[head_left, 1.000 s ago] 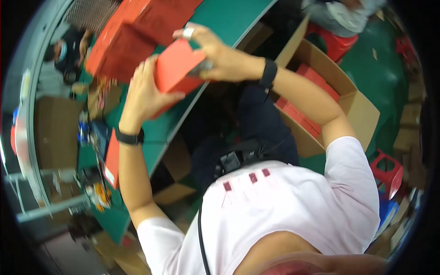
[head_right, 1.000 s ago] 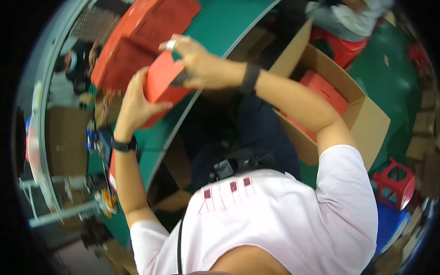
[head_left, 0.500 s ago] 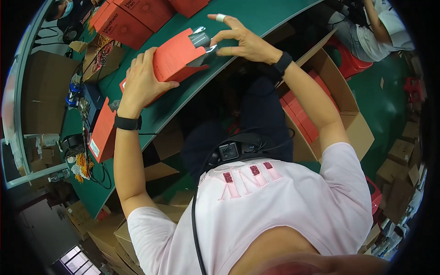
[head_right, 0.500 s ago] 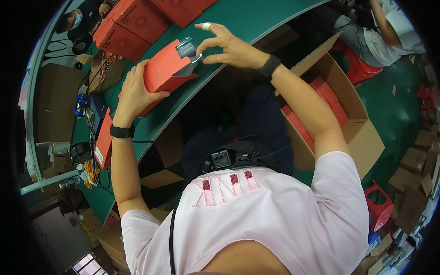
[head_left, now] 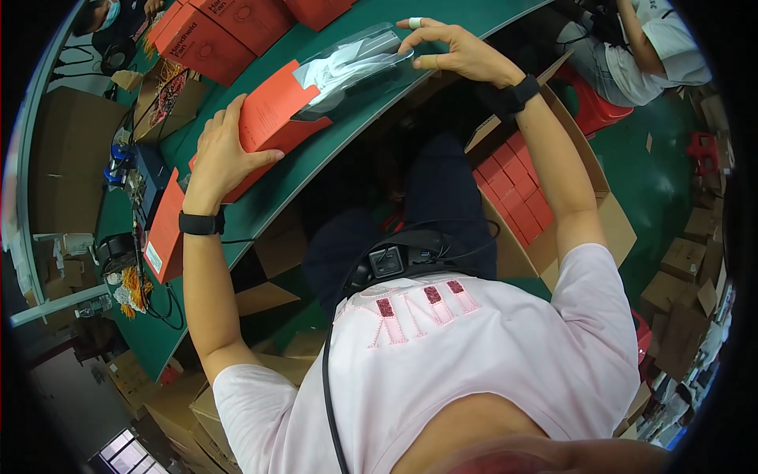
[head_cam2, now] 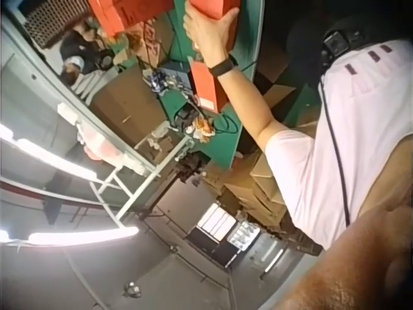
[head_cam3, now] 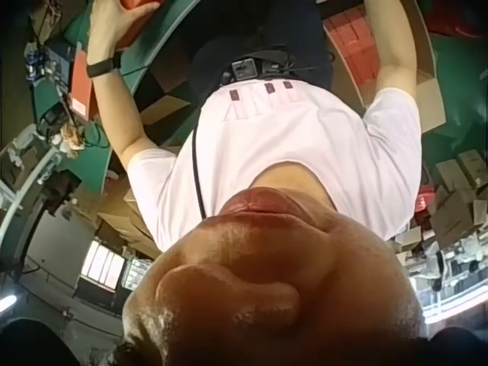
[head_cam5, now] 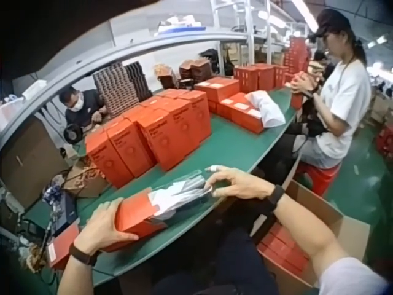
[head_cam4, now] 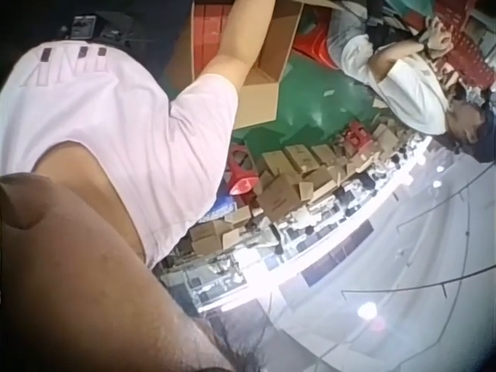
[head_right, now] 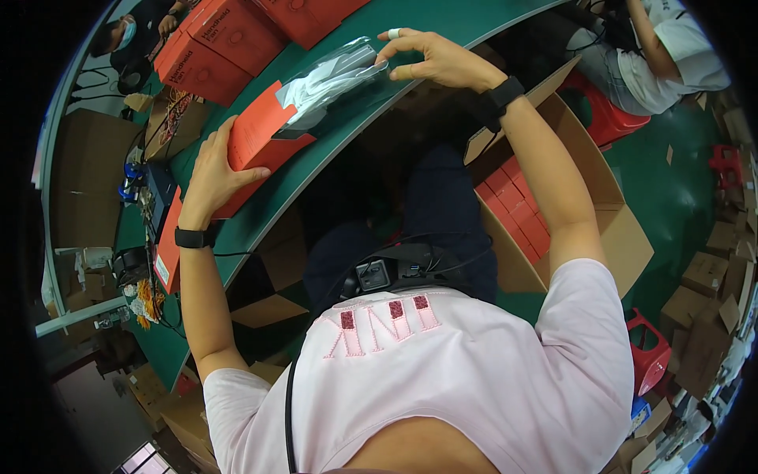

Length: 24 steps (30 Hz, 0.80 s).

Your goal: Packaging small items into protective foam pouches and then into red cardboard boxes.

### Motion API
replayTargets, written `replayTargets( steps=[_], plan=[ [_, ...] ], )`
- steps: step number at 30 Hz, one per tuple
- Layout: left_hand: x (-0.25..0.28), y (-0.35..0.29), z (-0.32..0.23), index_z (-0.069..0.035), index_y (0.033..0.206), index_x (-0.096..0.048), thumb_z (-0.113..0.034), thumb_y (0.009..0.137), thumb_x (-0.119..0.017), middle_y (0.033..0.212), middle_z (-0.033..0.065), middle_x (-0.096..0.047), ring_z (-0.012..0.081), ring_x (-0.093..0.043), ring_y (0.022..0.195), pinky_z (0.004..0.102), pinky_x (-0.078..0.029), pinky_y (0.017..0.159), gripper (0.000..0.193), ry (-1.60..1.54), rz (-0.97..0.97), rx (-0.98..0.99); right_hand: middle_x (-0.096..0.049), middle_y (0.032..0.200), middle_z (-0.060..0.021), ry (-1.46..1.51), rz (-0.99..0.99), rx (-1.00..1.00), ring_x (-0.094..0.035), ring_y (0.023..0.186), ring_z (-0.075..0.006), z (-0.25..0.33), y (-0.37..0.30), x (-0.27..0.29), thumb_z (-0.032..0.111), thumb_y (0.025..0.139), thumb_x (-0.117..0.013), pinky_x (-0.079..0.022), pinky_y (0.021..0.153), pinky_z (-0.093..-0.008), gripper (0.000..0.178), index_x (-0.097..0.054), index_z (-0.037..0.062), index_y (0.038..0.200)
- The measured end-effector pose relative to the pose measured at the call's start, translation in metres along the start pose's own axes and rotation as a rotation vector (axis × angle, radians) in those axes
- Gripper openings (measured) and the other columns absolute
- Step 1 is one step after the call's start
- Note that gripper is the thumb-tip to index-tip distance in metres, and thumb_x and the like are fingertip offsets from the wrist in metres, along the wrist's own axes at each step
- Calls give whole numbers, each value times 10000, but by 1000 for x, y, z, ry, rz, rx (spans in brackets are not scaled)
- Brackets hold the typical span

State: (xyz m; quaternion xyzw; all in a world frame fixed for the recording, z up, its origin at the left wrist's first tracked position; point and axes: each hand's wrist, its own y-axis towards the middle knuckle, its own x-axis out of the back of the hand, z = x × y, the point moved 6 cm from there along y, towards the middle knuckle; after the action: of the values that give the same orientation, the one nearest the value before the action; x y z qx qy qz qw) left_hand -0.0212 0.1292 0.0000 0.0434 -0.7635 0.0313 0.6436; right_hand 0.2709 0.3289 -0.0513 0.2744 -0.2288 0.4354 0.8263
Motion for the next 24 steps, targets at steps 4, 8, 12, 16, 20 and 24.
replayTargets(
  steps=[4,8,12,16,20,24],
  plan=[
    [1,-4,4,-14,1481,-403,-412,625,-911,1292,212,-588,387,-544,1214,475,-425,1053,1071,11,18,29,-478,1516,-137,-103,-1,-22,-465,1363,-305,0,-5,21,193,901,-731,-392,1105,-438,241,-717,146,1136],
    [2,-9,1,22,1503,-364,-432,641,-903,1367,250,-534,409,-508,1276,486,-404,1081,1114,35,-37,2,-494,1499,-140,-189,70,-108,-515,1316,-280,6,-11,40,195,929,-709,-434,1071,-379,250,-712,126,1169],
    [21,-14,-49,51,1503,-350,-482,672,-877,1438,266,-486,415,-442,1357,486,-362,1124,1119,-49,-198,-190,-740,1049,-122,-113,-130,-25,-693,992,-284,35,0,61,214,894,-705,-519,929,-356,272,-739,56,1113],
    [20,15,-87,48,1483,-383,-510,683,-852,1428,252,-510,395,-435,1374,527,-265,1179,1082,-23,-198,-342,-664,922,-184,-521,-108,371,-654,913,-349,89,44,40,153,989,-540,-517,776,-419,188,-627,-1,1052],
    [2,57,-85,-12,1446,-484,-529,708,-827,1362,221,-579,388,-478,1341,672,-220,1144,965,11,-184,-318,-707,968,-140,-744,53,242,-664,908,-286,48,62,-5,169,864,-684,-533,850,-411,303,-733,64,1144],
    [-12,71,-80,-50,1354,-607,-518,683,-844,1214,189,-664,371,-570,1226,673,-259,1109,852,-138,27,-205,-713,1018,-124,-478,-45,158,-652,941,-260,46,56,-1,185,919,-635,-527,845,-357,230,-717,54,1089]
  ],
)
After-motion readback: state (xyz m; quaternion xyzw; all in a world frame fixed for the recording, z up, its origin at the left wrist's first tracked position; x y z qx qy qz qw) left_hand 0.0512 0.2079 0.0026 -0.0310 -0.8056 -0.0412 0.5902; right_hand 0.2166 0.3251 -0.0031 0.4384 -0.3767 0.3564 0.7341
